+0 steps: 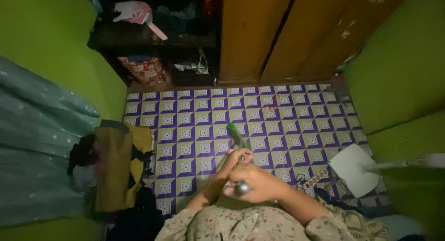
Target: The person assembles a broom by hand. They hold the broom head and rotate the metal handle to screw it into the socket, repeatedly turning the handle until it is fully attached.
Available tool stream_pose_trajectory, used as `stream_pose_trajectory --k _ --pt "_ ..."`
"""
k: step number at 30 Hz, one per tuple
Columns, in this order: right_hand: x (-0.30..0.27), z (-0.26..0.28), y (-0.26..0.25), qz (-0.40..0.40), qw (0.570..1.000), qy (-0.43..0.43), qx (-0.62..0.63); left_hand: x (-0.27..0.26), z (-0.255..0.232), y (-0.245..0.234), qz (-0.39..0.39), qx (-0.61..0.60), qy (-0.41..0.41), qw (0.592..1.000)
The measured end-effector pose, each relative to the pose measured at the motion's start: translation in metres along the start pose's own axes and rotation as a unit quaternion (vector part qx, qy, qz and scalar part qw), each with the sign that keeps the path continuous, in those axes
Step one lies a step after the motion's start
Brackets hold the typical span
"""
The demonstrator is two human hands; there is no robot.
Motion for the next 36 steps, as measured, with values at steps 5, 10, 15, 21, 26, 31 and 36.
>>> stream_pose_trajectory --k 5,10,15,21,26,31,36 --pt "-0.051 0.006 -0.06 -0.137 0.983 -0.079 0.097 0.021 -0.006 -0.012 -0.02 0.151 0.026 0.988" --pt "-0.044 -0.12 -0.04 -0.287 0.916 0.07 0.273 0.018 0.09 -0.057 -0.094 0.153 -0.032 0.983" --pt "-0.018 -0.168 0.019 -0.268 0.933 0.079 0.225 -0.012 0.109 -0.089 -0.195 0.219 -0.032 0.955" --pt "-0.027 -0.146 -0.023 -0.264 0.926 0.134 0.233 0.015 0.092 -0.062 -0.199 0.177 0.118 0.957" --pt "-0.029 -0.084 -0.054 -0.253 0.939 0.124 0.199 0.036 0.093 -0.007 -0.085 0.02 0.159 0.983" --pt "0.003 -0.03 -0.039 -0.178 0.971 0.058 0.15 0.031 0.065 0.012 -0.034 -0.079 0.195 0.977" --pt "0.031 0.025 -0.012 -0.112 0.991 -0.036 -0.06 0.014 0.086 0.018 -0.026 -0.153 0.229 0.961"
Point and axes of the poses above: each hand's wrist, its own x-axis towards the middle knuckle, its own y-axis out of the palm, z = x × y, the point moved 10 cm from there along x, towards the middle knuckle, and after that the axes turned 6 degrees about z, right-handed, at the moved point
